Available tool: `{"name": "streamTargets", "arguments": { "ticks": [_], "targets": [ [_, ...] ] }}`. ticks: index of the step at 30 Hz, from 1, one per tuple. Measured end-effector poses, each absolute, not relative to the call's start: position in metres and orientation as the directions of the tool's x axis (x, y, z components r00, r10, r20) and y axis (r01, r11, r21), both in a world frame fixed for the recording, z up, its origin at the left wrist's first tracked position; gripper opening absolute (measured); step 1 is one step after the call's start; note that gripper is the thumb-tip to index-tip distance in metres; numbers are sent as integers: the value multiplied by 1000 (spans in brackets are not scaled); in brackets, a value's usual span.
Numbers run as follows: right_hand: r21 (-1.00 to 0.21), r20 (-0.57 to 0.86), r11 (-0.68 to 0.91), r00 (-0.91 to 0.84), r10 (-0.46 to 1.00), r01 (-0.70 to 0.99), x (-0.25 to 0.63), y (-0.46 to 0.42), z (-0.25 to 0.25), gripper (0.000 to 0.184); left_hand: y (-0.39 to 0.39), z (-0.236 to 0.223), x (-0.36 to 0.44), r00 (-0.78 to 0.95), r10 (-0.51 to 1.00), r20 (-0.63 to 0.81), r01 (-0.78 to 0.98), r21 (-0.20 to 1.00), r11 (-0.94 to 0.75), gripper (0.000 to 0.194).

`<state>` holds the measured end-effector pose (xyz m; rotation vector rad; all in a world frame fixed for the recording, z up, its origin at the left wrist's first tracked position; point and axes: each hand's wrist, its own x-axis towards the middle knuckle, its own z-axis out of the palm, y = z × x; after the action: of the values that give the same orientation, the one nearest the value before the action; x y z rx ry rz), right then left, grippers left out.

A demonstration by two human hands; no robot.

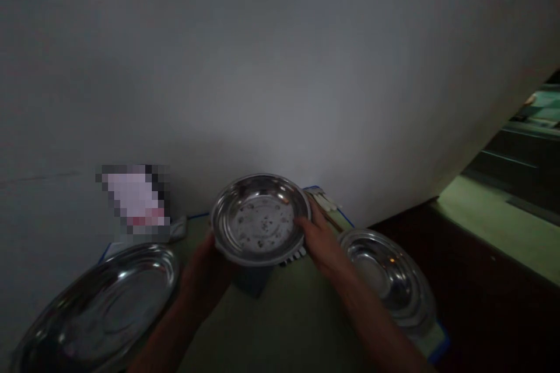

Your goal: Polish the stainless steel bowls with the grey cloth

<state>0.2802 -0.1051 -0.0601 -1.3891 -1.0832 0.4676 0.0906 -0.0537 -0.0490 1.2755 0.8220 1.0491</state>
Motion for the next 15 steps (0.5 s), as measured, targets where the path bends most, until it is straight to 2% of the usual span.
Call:
{"name": "streamTargets", "arguments": {
  "ticks": [2,3,5,7,9,12,15],
  "targets": [
    [-930,264,99,457,849,353,302,-117,-54,49,-57,-52,118,276,935,-224,-279,912,301,27],
    [-915,254,84,403,879,394,317,-123,-52,50,-58,-53,131,250,912,-325,-290,874,391,27],
    [-847,253,42,331,909,530,354,-137,-52,54,-58,-53,153,205,884,-421,-281,840,465,28],
    [-677,243,-148,409,880,721,395,-153,-60,56,-57,-57,169,187,898,-399,-246,866,436,35],
    [-468,105,-412,513,852,781,432,-169,-73,63,-55,-63,180,196,922,-333,-191,909,369,46],
    [-449,-27,-463,506,862,764,465,-188,-91,45,-53,-72,190,239,936,-260,-115,949,293,54],
    [-464,-86,-442,458,885,767,472,-196,-100,36,-50,-77,194,294,933,-206,-137,957,255,51]
  ]
}}
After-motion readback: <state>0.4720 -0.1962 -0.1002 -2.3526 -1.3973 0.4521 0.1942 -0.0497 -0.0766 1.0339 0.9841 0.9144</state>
